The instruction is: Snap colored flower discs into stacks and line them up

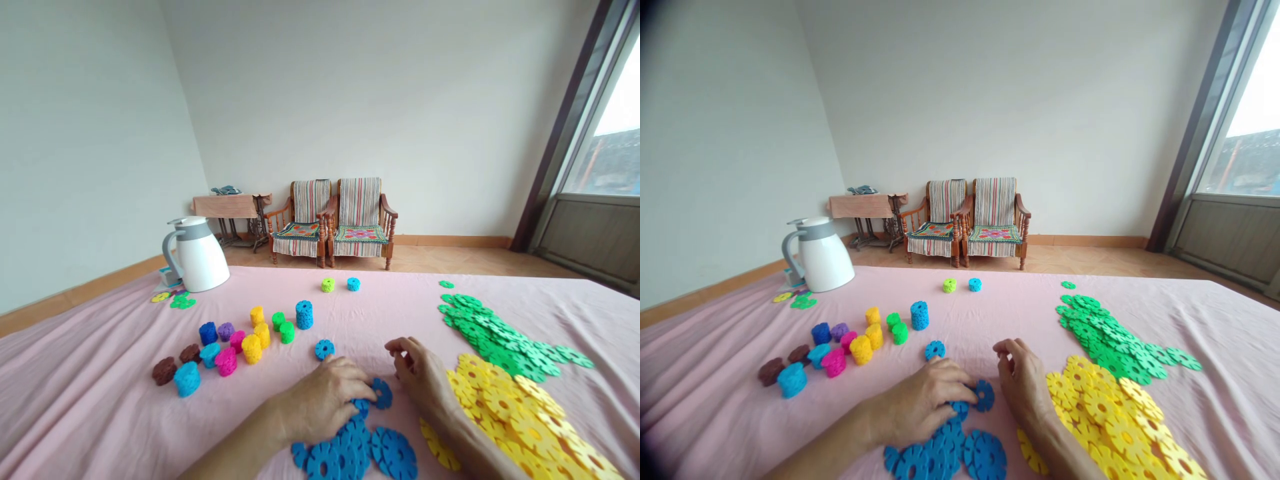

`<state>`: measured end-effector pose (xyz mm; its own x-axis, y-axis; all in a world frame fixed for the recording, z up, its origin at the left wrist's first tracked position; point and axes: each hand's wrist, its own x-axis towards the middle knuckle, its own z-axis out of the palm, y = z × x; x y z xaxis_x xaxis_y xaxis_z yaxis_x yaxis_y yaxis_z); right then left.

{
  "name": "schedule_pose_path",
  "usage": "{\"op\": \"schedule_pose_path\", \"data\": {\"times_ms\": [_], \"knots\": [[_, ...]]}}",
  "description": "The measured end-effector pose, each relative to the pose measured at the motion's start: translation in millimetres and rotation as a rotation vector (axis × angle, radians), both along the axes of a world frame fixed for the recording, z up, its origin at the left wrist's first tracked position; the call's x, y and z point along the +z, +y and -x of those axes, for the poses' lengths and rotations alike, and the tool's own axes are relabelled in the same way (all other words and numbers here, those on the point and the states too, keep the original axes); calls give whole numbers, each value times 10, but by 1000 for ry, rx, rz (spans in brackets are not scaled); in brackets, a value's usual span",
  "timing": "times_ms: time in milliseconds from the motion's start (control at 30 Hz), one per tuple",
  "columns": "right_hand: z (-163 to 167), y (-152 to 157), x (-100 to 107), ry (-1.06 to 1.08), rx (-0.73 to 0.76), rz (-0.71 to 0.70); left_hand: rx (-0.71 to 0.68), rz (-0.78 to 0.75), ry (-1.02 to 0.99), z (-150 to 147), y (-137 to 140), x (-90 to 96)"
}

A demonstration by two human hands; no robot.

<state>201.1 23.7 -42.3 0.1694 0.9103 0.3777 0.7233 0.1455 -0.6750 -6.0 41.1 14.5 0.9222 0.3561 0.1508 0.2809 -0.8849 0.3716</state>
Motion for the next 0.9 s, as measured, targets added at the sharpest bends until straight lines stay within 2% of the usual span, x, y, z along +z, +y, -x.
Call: {"op": "schedule_pose_path", "data": {"times_ms": [133,500,900], "knots": [[2,1,-2,-21,10,8,38,80,7,142,79,78],[-8,15,-43,-21,43,19,242,81,91,247,151,120],[-10,34,-76,-29,60,2,261,138,80,353,266,160]]}}
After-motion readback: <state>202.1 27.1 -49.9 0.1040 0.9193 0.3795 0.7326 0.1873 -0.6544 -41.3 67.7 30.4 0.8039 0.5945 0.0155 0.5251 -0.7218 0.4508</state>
